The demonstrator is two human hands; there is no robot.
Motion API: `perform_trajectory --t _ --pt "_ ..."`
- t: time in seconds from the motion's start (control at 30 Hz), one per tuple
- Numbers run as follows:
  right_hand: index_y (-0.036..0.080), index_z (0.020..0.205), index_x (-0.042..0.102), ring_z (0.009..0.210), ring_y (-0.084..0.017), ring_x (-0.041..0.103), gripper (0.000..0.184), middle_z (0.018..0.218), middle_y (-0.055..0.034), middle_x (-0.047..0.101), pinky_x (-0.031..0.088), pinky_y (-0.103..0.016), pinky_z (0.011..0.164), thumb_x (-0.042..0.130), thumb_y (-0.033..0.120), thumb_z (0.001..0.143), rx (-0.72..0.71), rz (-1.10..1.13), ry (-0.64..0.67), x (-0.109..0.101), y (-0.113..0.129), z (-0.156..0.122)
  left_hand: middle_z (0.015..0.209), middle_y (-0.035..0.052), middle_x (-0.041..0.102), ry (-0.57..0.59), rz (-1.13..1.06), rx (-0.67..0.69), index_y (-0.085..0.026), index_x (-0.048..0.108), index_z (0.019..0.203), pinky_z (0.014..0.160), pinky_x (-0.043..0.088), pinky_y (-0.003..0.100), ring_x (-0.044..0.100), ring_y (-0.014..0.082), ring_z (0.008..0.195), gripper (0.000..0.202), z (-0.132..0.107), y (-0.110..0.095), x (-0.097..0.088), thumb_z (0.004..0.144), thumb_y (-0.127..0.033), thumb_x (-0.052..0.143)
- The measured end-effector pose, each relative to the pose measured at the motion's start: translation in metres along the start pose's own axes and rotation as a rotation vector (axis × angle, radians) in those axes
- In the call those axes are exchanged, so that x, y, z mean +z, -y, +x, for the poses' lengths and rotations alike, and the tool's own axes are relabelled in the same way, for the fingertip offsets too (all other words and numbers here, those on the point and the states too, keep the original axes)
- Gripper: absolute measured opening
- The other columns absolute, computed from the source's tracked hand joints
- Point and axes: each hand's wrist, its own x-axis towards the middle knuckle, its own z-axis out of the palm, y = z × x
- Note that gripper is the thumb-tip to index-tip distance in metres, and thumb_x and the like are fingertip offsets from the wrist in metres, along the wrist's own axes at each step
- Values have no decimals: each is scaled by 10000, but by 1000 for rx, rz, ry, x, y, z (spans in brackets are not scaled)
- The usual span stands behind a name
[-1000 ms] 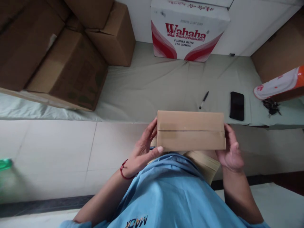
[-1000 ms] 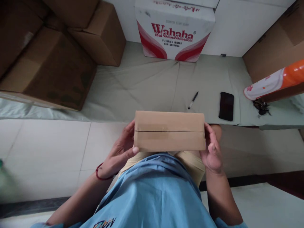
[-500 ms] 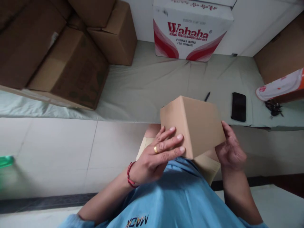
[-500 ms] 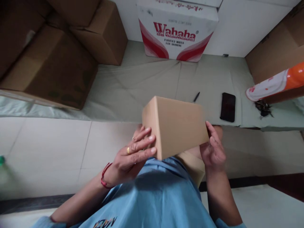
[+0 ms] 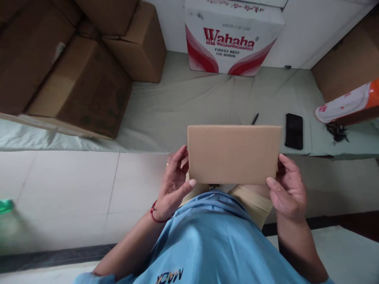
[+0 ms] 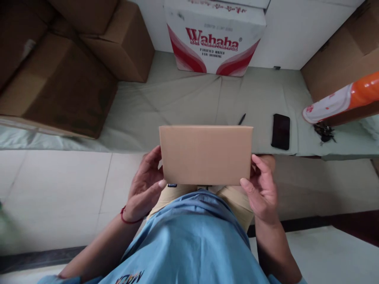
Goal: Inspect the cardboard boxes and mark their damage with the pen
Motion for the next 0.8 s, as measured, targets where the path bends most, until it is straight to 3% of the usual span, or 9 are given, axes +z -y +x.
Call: perform_trajectory --t 0.1,0.33,0.53,0.6,0.7,0.8 --pt "394 1503 672 1430 -293 619 616 1492 -37 683 448 -541 1307 839 305 917 7 -13 25 1 -1 0 1480 101 536 7 81 81 -376 679 1559 1283 514 428 566 296 1464 724 2 2 -6 880 -259 901" --pt "371 1417 748 1411 -299 629 538 1452 -41 730 424 -571 1314 802 348 883 98 118 11 -8 -21 9 1458 110 599 55 435 351 -387 621 1605 1264 527 426 577 263 1432 755 -5 9 -8 935 -71 768" --pt "474 1319 791 1345 -245 651 510 1421 35 754 494 -524 1253 776 257 857 106 188 -58 -10 -46 2 1395 104 627 98 530 531 -427 605 1577 1227 559 545 630 295 1402 714 -2 14 -3 971 -55 682" --pt "487 1320 789 1286 -225 669 517 1346 35 778 535 -476 1205 762 248 863 89 207 -42 -6 -48 0 1494 90 580 82 425 498 -443 622 1528 1279 508 573 550 303 1523 681 -5 18 1 966 -64 694" --pt "504 1357 762 1274 -223 680 535 1306 29 783 553 -468 1186 747 247 889 70 188 12 1 -44 0 1652 63 494 40 144 282 -390 672 1377 1315 455 561 438 319 1632 492 -10 18 6 942 -185 778" --pt "476 1385 745 1362 -259 659 510 1372 9 760 522 -532 1239 750 275 916 55 133 58 4 -36 0 1557 58 589 -74 -108 42 -313 696 1163 1230 522 493 580 312 1476 325 -12 13 5 890 -418 838"
